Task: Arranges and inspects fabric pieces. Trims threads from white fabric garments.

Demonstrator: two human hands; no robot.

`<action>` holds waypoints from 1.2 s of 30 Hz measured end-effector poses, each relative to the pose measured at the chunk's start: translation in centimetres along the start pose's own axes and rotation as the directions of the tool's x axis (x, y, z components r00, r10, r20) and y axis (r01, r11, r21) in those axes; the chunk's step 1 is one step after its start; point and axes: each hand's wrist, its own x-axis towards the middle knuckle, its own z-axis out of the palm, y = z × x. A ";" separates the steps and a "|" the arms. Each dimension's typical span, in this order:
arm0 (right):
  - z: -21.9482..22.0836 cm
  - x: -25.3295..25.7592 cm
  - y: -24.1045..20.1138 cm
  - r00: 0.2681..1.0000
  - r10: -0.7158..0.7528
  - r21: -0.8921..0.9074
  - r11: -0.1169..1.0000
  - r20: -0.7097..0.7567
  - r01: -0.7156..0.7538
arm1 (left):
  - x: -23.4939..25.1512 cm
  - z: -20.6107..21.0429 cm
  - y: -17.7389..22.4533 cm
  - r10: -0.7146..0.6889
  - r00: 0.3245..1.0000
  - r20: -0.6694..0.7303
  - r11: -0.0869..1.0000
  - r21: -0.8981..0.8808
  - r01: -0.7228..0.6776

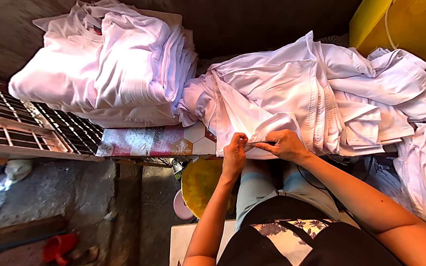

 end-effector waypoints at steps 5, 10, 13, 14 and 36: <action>0.0 2.8 1.4 0.962 0.064 0.294 0.945 0.266 -0.144 | 0.1 0.0 -0.1 -0.030 0.999 0.037 0.994 -0.103 0.034; 0.7 3.8 2.1 0.941 0.014 0.500 0.844 0.338 -0.192 | -1.6 -4.8 -1.6 -0.051 0.995 -0.086 0.996 0.072 0.057; 0.3 3.4 2.3 0.958 0.031 0.528 0.829 0.285 -0.184 | -4.6 -9.2 -5.1 -0.277 0.959 -0.066 0.832 0.482 0.274; 0.1 3.3 2.3 0.960 0.036 0.530 0.828 0.278 -0.185 | -5.2 -10.1 -6.1 -0.485 0.874 -0.024 0.667 0.636 0.388; 3.0 -0.5 -2.6 0.832 -0.491 -0.041 0.866 -0.259 0.499 | 0.5 -1.3 1.9 -0.484 0.857 0.175 0.574 -0.676 0.462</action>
